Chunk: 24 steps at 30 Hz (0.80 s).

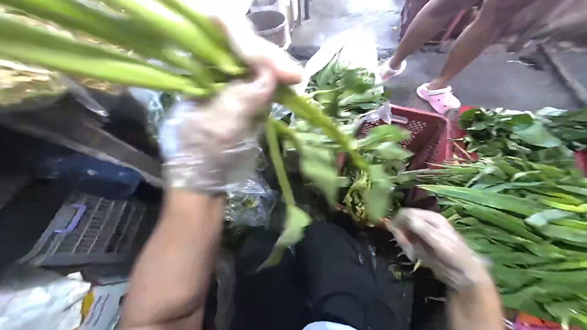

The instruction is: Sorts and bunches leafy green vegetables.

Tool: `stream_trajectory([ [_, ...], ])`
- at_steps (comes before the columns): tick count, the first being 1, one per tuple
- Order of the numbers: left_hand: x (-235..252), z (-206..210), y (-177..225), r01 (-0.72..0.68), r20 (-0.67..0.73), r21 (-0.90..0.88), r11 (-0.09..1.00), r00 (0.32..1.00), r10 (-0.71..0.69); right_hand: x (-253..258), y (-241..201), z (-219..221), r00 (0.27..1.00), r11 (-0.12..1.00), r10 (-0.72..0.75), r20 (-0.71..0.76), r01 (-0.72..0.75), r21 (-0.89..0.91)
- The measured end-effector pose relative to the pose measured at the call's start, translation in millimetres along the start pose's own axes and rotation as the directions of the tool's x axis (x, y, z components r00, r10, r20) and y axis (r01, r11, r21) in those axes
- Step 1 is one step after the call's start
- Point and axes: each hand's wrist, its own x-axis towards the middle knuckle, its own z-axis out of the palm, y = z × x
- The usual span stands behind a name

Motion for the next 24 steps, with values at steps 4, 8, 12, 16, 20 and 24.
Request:
stream_trajectory([
  [4,-32,70,-88,0.012,0.09,-0.124,0.992,0.996,-0.001,-13,-44,4,0.895,0.948,-0.178,0.408,0.045,0.315],
  [8,-86,128,-134,-0.287,0.58,0.464,0.838,0.813,-0.042,-3,-32,3,0.962,0.891,0.184,0.2,-0.25,0.38],
  [12,-110,155,-140,-0.411,0.807,0.442,0.797,0.57,-0.153,-32,-20,6,0.944,0.869,0.277,0.18,-0.326,0.372],
  [16,-123,183,-121,-0.44,0.835,0.41,0.799,0.534,-0.134,-69,-22,3,0.947,0.895,0.32,-0.014,-0.297,0.333],
  [20,-146,173,-109,-0.243,0.542,0.603,0.76,0.824,-0.167,-107,-32,-18,0.92,0.96,0.257,-0.296,-0.208,0.189],
  [24,-127,158,-131,0.312,0.2,0.84,0.443,0.581,-0.789,-98,-50,-36,0.827,0.97,0.176,-0.534,-0.238,-0.048],
])
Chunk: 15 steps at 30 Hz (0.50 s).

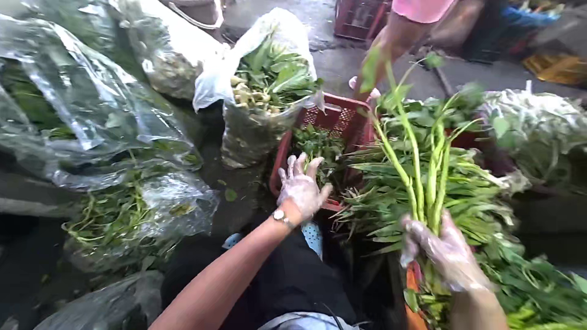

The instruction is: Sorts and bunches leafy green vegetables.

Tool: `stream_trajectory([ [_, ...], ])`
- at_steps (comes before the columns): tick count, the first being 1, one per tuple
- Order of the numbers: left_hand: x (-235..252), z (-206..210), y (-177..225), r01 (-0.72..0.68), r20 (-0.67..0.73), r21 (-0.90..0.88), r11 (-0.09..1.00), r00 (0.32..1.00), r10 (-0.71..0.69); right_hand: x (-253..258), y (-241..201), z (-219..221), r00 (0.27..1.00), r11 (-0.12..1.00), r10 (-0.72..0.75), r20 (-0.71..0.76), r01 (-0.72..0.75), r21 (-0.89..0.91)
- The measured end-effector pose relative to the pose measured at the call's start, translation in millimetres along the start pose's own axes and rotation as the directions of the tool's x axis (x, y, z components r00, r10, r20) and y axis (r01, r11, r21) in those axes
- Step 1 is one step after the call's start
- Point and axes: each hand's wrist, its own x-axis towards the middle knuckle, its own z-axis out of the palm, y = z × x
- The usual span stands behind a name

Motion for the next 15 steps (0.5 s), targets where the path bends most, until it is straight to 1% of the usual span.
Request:
stream_trajectory([
  [1,14,3,2,0.072,0.101,0.029,0.997,0.992,-0.075,14,-6,6,0.999,0.998,0.021,-0.029,-0.023,-0.064],
  [2,28,11,4,0.098,0.159,0.078,0.992,0.981,-0.109,32,-10,17,0.997,0.992,0.065,-0.045,-0.069,-0.109],
  [4,53,31,0,0.15,0.226,0.186,0.971,0.955,-0.191,77,-4,48,0.989,0.975,0.136,-0.062,-0.144,-0.17],
  [6,63,38,-11,0.252,0.297,0.237,0.938,0.901,-0.317,126,24,80,0.984,0.95,0.173,-0.05,-0.18,-0.257],
  [7,63,34,-19,0.29,0.322,0.242,0.926,0.876,-0.359,148,43,93,0.978,0.925,0.205,-0.046,-0.209,-0.318],
  [8,60,25,-29,0.308,0.35,0.221,0.925,0.86,-0.37,164,62,102,0.968,0.888,0.247,-0.041,-0.243,-0.391],
  [9,56,14,-38,0.306,0.378,0.198,0.931,0.853,-0.361,174,78,106,0.953,0.828,0.302,-0.028,-0.277,-0.488],
  [10,53,3,-45,0.293,0.411,0.19,0.937,0.843,-0.347,177,88,105,0.926,0.726,0.378,-0.008,-0.302,-0.618],
  [12,48,-15,-51,0.255,0.457,0.208,0.944,0.828,-0.324,178,96,97,0.835,0.502,0.55,0.031,-0.301,-0.811],
  [13,44,-23,-50,0.232,0.476,0.223,0.947,0.822,-0.314,178,93,95,0.794,0.415,0.607,0.033,-0.281,-0.865],
  [15,42,-32,-49,0.19,0.509,0.249,0.95,0.808,-0.295,179,81,94,0.771,0.293,0.637,-0.01,-0.253,-0.922],
])
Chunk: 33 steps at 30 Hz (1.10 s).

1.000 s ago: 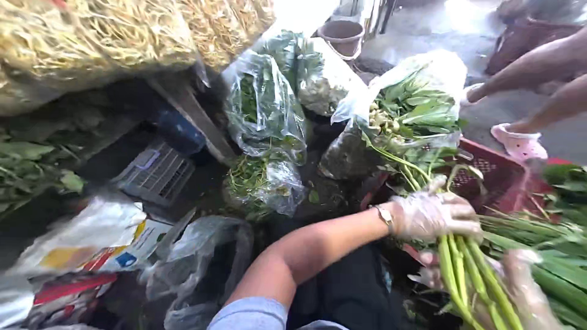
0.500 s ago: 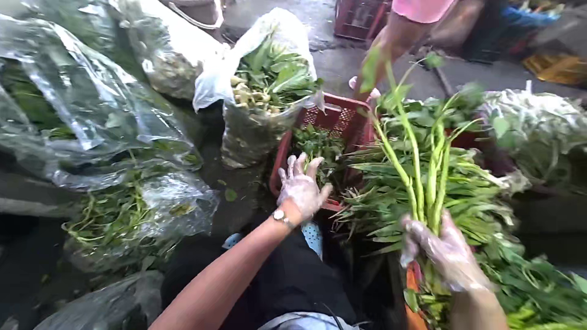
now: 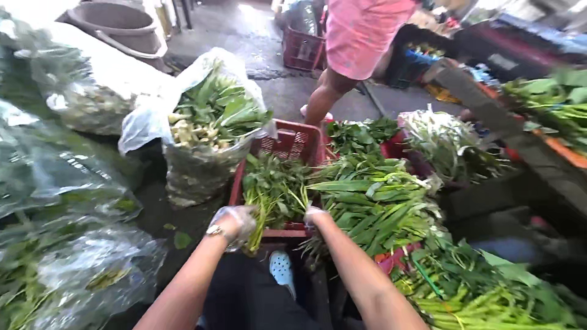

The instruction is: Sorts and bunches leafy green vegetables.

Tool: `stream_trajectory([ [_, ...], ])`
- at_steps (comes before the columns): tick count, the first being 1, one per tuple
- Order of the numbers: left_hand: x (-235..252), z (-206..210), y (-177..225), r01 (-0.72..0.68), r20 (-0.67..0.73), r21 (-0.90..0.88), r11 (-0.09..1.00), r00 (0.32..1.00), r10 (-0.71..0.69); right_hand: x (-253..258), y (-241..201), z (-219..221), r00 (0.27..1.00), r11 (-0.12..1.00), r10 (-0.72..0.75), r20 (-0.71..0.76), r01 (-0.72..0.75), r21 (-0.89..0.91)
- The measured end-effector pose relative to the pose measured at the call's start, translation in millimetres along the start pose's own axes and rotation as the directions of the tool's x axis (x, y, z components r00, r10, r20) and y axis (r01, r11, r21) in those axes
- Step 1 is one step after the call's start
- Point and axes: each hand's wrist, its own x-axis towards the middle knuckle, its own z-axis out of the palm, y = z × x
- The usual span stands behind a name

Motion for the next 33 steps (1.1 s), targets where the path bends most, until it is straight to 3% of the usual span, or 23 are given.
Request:
stream_trajectory([
  [4,-3,0,-9,-0.113,-0.008,-0.066,0.991,0.994,0.113,-27,-3,-13,1.0,0.986,0.017,0.021,-0.013,-0.164],
  [7,-26,-5,-40,-0.215,-0.174,-0.248,0.945,0.969,0.174,-21,-4,2,0.995,0.911,-0.034,0.096,0.07,-0.407],
  [10,-56,2,-108,-0.193,-0.373,-0.426,0.884,0.928,0.023,-11,-18,9,0.997,0.813,-0.006,0.071,0.046,-0.58],
  [12,-74,24,-166,-0.186,-0.435,-0.564,0.804,0.895,-0.098,8,-15,8,0.999,0.772,-0.039,0.01,0.036,-0.634],
  [15,-100,96,-254,-0.119,-0.423,-0.76,0.639,0.837,-0.346,13,-18,-9,0.994,0.743,-0.105,0.016,0.089,-0.663],
  [17,-123,150,-294,0.015,-0.293,-0.868,0.497,0.792,-0.535,-14,-34,-34,0.96,0.775,-0.279,-0.036,0.203,-0.598],
  [18,-132,175,-308,0.059,-0.234,-0.908,0.416,0.752,-0.616,-34,-44,-46,0.891,0.774,-0.443,-0.1,0.324,-0.544],
  [19,-138,194,-316,0.063,-0.204,-0.938,0.339,0.692,-0.692,-53,-57,-52,0.756,0.725,-0.627,-0.189,0.478,-0.496],
  [20,-141,205,-319,0.031,-0.218,-0.954,0.298,0.613,-0.76,-65,-72,-53,0.556,0.615,-0.784,-0.278,0.629,-0.475],
  [22,-135,207,-322,-0.09,-0.36,-0.929,0.358,0.434,-0.826,-81,-118,-39,0.157,0.321,-0.923,-0.352,0.82,-0.475],
  [23,-129,198,-325,-0.123,-0.444,-0.895,0.429,0.354,-0.823,-89,-150,-23,0.026,0.195,-0.941,-0.336,0.856,-0.479],
  [24,-124,183,-327,-0.11,-0.498,-0.866,0.488,0.286,-0.819,-95,-185,-3,-0.052,0.094,-0.958,-0.281,0.871,-0.482],
  [25,-121,164,-331,-0.07,-0.514,-0.856,0.512,0.215,-0.83,-97,-220,19,-0.06,0.035,-0.982,-0.182,0.879,-0.476],
  [26,-119,146,-337,-0.035,-0.494,-0.869,0.494,0.134,-0.859,-100,-254,42,0.008,0.025,-0.999,-0.04,0.889,-0.457],
  [28,-117,122,-361,-0.039,-0.383,-0.923,0.384,-0.029,-0.923,-105,-319,90,0.21,0.077,-0.945,0.252,0.889,-0.452],
  [29,-117,114,-376,-0.05,-0.314,-0.947,0.317,-0.061,-0.947,-105,-345,115,0.262,0.078,-0.904,0.338,0.878,-0.473],
  [31,-110,112,-402,-0.012,-0.268,-0.963,0.267,0.011,-0.963,-99,-382,164,0.264,0.028,-0.874,0.407,0.865,-0.5],
  [33,-102,115,-417,0.108,-0.288,-0.947,0.303,0.13,-0.949,-98,-400,203,0.225,-0.044,-0.861,0.456,0.86,-0.508],
])
